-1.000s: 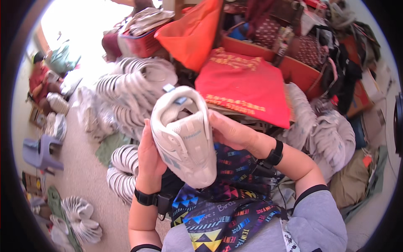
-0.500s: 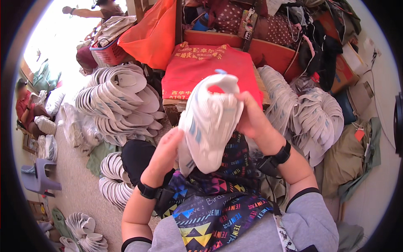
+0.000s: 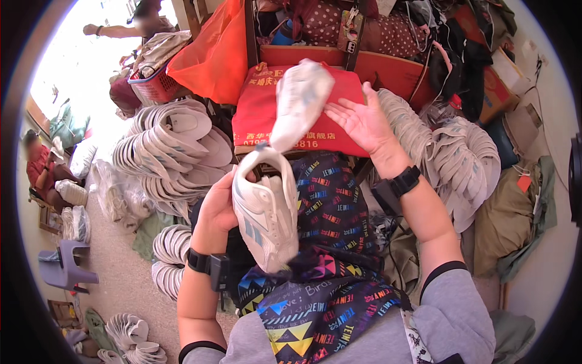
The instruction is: The recorder is lacing a white athletic shoe in a factory or workshop setting.
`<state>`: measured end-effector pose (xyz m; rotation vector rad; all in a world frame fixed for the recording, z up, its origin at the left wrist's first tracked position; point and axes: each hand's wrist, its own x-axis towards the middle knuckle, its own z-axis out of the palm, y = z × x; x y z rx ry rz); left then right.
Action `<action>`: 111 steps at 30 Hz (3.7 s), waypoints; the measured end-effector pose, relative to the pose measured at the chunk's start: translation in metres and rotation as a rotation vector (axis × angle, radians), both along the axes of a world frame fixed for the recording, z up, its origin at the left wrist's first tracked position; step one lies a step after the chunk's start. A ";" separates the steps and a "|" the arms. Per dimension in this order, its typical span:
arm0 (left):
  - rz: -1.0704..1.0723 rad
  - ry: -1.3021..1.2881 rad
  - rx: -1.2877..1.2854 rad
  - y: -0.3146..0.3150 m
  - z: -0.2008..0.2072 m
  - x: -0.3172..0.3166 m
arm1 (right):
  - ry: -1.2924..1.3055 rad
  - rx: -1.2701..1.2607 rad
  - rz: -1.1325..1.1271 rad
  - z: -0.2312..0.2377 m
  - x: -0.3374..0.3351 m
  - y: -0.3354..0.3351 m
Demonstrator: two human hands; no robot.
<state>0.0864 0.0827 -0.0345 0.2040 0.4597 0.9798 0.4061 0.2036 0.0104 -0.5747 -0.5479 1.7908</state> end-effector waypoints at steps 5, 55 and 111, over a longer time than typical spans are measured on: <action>-0.036 -0.294 -0.005 0.031 0.000 0.021 | -0.467 0.152 0.172 -0.019 -0.012 -0.015; 0.102 1.328 0.840 -0.020 -0.076 0.088 | -1.486 -0.469 0.081 -0.267 0.236 -0.248; -0.304 1.249 0.371 0.009 -0.103 0.023 | -1.789 -0.968 0.885 -0.131 0.289 -0.664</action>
